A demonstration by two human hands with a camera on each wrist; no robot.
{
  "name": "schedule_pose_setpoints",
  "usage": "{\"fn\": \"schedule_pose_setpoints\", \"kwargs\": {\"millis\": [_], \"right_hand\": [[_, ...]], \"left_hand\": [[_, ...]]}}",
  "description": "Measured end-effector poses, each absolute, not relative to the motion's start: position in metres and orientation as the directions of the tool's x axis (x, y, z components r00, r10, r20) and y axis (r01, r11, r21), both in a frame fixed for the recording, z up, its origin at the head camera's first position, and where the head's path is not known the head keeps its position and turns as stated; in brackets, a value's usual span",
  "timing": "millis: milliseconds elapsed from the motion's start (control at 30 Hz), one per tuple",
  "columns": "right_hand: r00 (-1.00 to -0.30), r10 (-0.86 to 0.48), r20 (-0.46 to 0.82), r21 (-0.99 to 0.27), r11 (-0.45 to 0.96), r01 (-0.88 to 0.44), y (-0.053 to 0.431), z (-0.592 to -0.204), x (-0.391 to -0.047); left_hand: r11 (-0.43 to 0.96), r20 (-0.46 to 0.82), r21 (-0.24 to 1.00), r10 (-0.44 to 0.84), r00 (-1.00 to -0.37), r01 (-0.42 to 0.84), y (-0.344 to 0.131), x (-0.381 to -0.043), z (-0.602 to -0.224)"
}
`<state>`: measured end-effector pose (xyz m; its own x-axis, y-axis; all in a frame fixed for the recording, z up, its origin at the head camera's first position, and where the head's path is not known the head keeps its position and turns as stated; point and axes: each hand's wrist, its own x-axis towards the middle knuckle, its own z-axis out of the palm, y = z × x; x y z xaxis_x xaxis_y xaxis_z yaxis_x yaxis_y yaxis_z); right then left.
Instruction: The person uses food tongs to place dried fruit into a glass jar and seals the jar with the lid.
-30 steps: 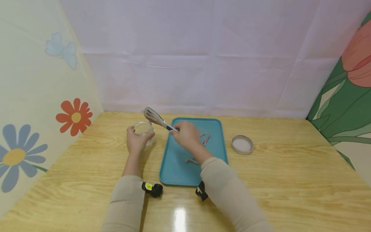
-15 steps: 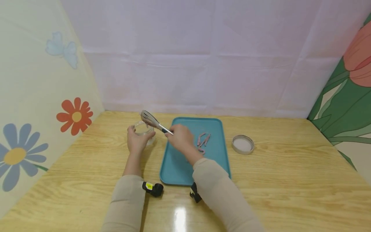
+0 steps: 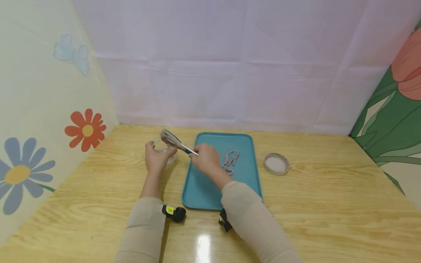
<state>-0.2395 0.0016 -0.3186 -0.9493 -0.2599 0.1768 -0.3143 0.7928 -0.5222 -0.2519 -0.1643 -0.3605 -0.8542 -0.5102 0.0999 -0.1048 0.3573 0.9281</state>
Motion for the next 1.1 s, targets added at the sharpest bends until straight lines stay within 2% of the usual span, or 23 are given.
{"fn": "schedule_pose_setpoints", "kwargs": {"millis": [400, 833, 1100], "right_hand": [[-0.961, -0.246, 0.123, -0.513, 0.814, -0.274, 0.007, -0.318, -0.238], [-0.951, -0.263, 0.162, -0.503, 0.807, -0.309, 0.015, -0.314, -0.234], [-0.951, -0.259, 0.168, -0.553, 0.774, -0.308, 0.027, -0.311, -0.231]], "left_hand": [[0.372, 0.115, 0.923, -0.514, -0.85, -0.101, -0.165, -0.253, -0.361], [0.358, 0.096, 0.927, -0.507, -0.856, -0.108, -0.164, -0.252, -0.36], [0.345, 0.103, 0.934, -0.515, -0.851, -0.096, -0.166, -0.254, -0.363]]}}
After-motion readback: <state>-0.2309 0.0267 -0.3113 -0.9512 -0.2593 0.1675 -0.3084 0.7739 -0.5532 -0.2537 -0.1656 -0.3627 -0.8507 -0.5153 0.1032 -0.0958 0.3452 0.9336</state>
